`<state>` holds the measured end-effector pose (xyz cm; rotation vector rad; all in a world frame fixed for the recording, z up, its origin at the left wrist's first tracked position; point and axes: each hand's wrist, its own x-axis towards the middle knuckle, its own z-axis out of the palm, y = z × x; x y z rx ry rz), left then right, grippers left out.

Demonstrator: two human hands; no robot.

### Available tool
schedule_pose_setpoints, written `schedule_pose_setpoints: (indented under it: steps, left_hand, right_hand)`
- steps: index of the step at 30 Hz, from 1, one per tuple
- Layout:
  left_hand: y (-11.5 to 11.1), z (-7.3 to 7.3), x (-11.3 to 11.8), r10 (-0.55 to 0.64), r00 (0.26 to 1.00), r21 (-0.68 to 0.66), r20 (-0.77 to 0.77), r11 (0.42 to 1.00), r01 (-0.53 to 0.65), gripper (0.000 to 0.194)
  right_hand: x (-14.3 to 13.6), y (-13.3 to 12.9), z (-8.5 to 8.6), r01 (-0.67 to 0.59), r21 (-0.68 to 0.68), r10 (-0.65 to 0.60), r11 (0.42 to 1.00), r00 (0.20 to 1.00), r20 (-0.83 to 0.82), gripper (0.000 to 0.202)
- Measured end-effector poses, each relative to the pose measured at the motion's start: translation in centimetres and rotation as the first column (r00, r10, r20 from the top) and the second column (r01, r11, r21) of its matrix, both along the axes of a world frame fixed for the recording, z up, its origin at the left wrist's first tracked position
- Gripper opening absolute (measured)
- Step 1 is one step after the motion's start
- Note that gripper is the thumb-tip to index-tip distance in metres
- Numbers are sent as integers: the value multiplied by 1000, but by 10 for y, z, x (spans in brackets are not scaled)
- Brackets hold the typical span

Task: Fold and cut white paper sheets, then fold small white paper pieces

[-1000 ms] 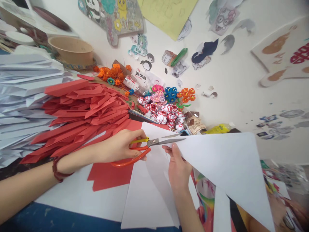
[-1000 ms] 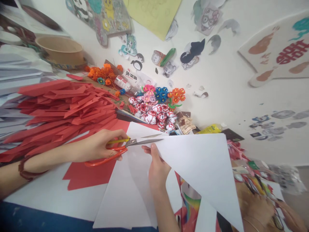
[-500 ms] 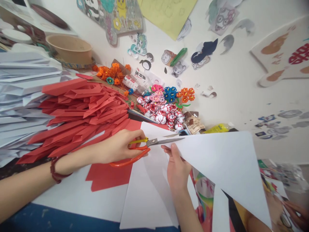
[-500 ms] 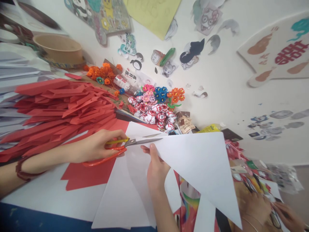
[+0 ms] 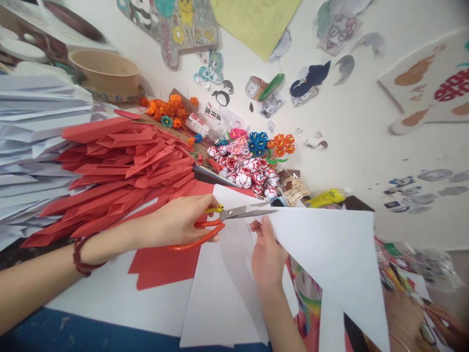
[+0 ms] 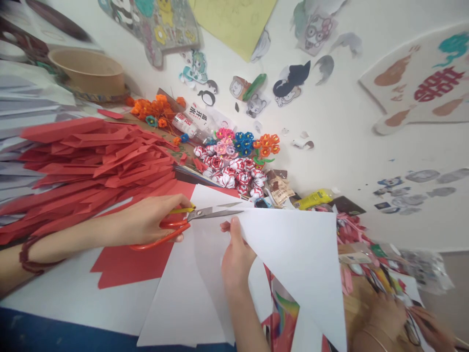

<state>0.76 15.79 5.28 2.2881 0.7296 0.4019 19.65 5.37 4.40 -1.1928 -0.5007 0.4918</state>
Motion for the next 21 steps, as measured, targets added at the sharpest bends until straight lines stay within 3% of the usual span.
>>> schedule_pose_setpoints:
  steps: [7, 12, 17, 21]
  left_hand:
    - [0, -1, 0, 2, 1000, 38, 29, 999, -3, 54]
    - [0, 8, 1, 14, 1000, -29, 0, 999, -14, 49]
    - [-1, 11, 1, 2, 1000, -71, -11, 997, -3, 46]
    - [-2, 12, 1, -14, 1000, -83, -2, 996, 14, 44]
  right_hand:
    - [3, 2, -3, -22, -1, 22, 1000, 994, 104, 36]
    - [3, 2, -5, -33, -57, 39, 998, 992, 119, 28]
    - [-5, 2, -3, -13, -68, 21, 998, 993, 117, 46]
    - [-8, 3, 1, -26, -66, 33, 997, 993, 112, 43]
